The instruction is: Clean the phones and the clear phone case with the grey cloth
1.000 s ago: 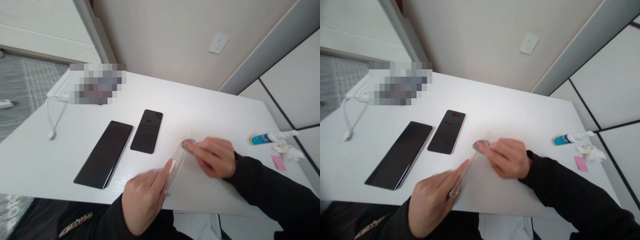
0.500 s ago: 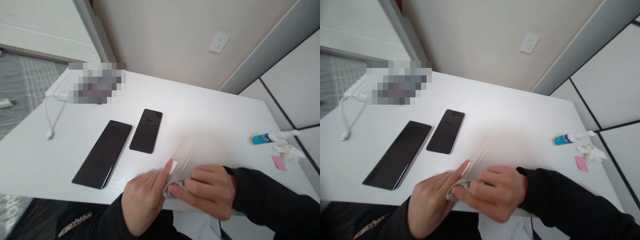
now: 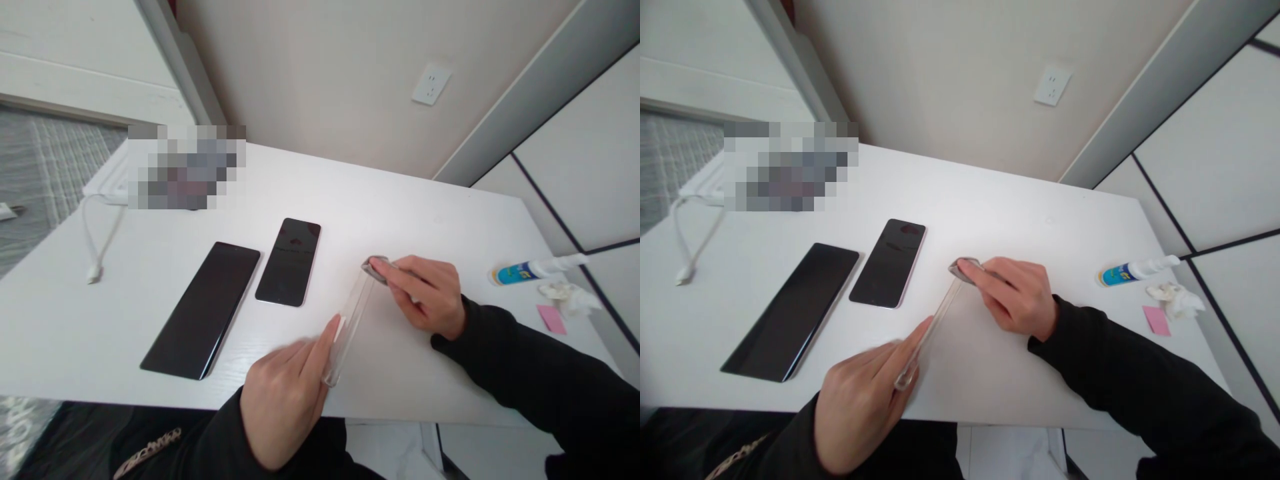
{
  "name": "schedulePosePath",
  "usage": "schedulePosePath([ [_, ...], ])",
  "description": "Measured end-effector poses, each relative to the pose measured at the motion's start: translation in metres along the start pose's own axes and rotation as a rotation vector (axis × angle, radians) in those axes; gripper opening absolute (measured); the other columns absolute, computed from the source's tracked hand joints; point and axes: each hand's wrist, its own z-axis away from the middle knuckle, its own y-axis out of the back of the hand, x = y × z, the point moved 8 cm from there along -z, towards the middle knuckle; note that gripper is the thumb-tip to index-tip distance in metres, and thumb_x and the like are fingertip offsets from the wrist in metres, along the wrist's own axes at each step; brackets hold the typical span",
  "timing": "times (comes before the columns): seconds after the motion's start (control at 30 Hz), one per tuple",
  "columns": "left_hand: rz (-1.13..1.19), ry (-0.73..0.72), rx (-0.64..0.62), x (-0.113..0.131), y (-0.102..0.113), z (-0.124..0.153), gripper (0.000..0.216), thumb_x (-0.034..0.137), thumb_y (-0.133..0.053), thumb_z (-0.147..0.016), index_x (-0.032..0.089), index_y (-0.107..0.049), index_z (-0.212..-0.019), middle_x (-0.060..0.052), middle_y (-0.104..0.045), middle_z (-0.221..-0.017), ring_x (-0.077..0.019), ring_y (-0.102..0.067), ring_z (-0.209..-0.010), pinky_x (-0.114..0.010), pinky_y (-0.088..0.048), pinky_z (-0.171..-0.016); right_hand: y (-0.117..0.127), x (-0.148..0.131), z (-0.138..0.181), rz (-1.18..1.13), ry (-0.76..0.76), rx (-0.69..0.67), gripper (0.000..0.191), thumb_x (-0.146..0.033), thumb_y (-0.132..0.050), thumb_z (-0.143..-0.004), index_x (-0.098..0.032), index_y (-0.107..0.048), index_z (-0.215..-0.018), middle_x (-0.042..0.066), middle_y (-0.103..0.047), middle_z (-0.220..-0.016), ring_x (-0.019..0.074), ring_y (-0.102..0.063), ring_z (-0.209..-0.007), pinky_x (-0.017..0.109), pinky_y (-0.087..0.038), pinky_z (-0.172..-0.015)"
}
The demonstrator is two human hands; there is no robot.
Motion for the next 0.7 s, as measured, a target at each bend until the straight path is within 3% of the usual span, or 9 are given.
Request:
schedulePosePath([
  [0.1, 0.044, -0.002, 0.005, 0.0, 0.0, 0.0, 0.04, 0.011, -0.042, -0.1, 0.007, -0.053, -0.139, 0.001, -0.07, -0.076, -0.0149, -0.067, -0.059, -0.031, -0.052, -0.053, -0.006, -0.027, 0.002, -0.214, 0.186, -0.07, 0.031, -0.009, -0.054, -0.097, -0.002, -0.066, -0.125, -0.002, -0.057, -0.066, 0.0119, -0.048, -0.055, 0.03, -0.036, -0.046],
  [0.17, 0.044, -0.004, 0.015, 0.0, 0.0, 0.001, 0.04, 0.011, -0.042, -0.1, 0.006, -0.053, -0.138, 0.001, -0.069, -0.076, -0.015, -0.067, -0.059, -0.031, -0.052, -0.054, -0.01, -0.035, 0.004, -0.206, 0.27, -0.12, 0.032, -0.012, -0.06, -0.096, -0.004, -0.066, -0.126, -0.002, -0.059, -0.068, 0.0115, -0.047, -0.054, 0.031, -0.033, -0.043],
  [0.27, 0.0, -0.005, 0.014, 0.0, 0.0, 0.002, 0.042, 0.009, -0.044, -0.099, 0.006, -0.053, -0.139, 0.002, -0.068, -0.075, -0.0155, -0.066, -0.059, -0.033, -0.051, -0.053, -0.004, -0.008, 0.001, -0.024, 0.071, -0.024, 0.036, -0.008, -0.05, -0.099, -0.013, -0.064, -0.132, 0.004, -0.069, -0.089, 0.0126, -0.058, -0.068, 0.029, -0.043, -0.053],
  [0.33, -0.007, 0.002, 0.011, 0.0, 0.0, 0.002, 0.042, 0.009, -0.044, -0.099, 0.006, -0.053, -0.14, 0.002, -0.069, -0.075, -0.0151, -0.066, -0.058, -0.033, -0.05, -0.053, -0.002, 0.001, 0.001, -0.012, -0.041, 0.01, 0.039, -0.007, -0.045, -0.099, -0.012, -0.064, -0.133, 0.008, -0.069, -0.096, 0.0142, -0.062, -0.075, 0.029, -0.048, -0.06],
  [0.43, 0.046, 0.002, -0.003, -0.001, -0.001, 0.002, 0.039, 0.014, -0.041, -0.103, 0.006, -0.053, -0.139, 0.001, -0.07, -0.077, -0.0142, -0.067, -0.06, -0.031, -0.052, -0.054, -0.007, -0.032, 0.001, -0.234, 0.138, -0.08, 0.031, -0.011, -0.052, -0.099, -0.004, -0.067, -0.124, -0.002, -0.055, -0.066, 0.0118, -0.048, -0.055, 0.03, -0.037, -0.045],
  [0.47, 0.059, 0.0, -0.009, -0.001, -0.001, 0.002, 0.039, 0.016, -0.039, -0.104, 0.006, -0.053, -0.14, 0.001, -0.071, -0.078, -0.0141, -0.067, -0.061, -0.03, -0.052, -0.054, -0.011, -0.041, 0.003, -0.267, 0.198, -0.147, 0.028, -0.013, -0.06, -0.097, -0.006, -0.069, -0.122, -0.004, -0.055, -0.064, 0.0112, -0.047, -0.054, 0.03, -0.035, -0.044],
  [0.53, 0.045, -0.008, -0.011, 0.0, -0.001, 0.002, 0.039, 0.016, -0.039, -0.104, 0.006, -0.053, -0.139, 0.0, -0.071, -0.079, -0.0144, -0.068, -0.061, -0.03, -0.053, -0.054, -0.011, -0.041, 0.004, -0.189, 0.264, -0.152, 0.031, -0.017, -0.063, -0.097, -0.011, -0.068, -0.127, -0.004, -0.059, -0.067, 0.0111, -0.046, -0.053, 0.03, -0.032, -0.043],
  [0.63, -0.019, -0.008, 0.023, 0.001, 0.002, 0.001, 0.041, 0.009, -0.042, -0.099, 0.006, -0.054, -0.138, 0.002, -0.069, -0.076, -0.0148, -0.065, -0.057, -0.032, -0.051, -0.052, -0.003, 0.001, 0.002, 0.011, 0.041, -0.018, 0.037, -0.01, -0.05, -0.1, -0.017, -0.064, -0.133, 0.003, -0.07, -0.09, 0.0121, -0.058, -0.068, 0.027, -0.044, -0.055],
  [0.7, -0.025, -0.005, 0.02, 0.002, 0.002, 0.0, 0.041, 0.008, -0.043, -0.098, 0.007, -0.054, -0.137, 0.002, -0.068, -0.073, -0.0146, -0.064, -0.055, -0.032, -0.049, -0.051, -0.001, 0.013, 0.003, 0.04, -0.048, 0.017, 0.039, -0.008, -0.05, -0.098, -0.015, -0.063, -0.134, 0.005, -0.069, -0.091, 0.0126, -0.058, -0.069, 0.027, -0.045, -0.057],
])
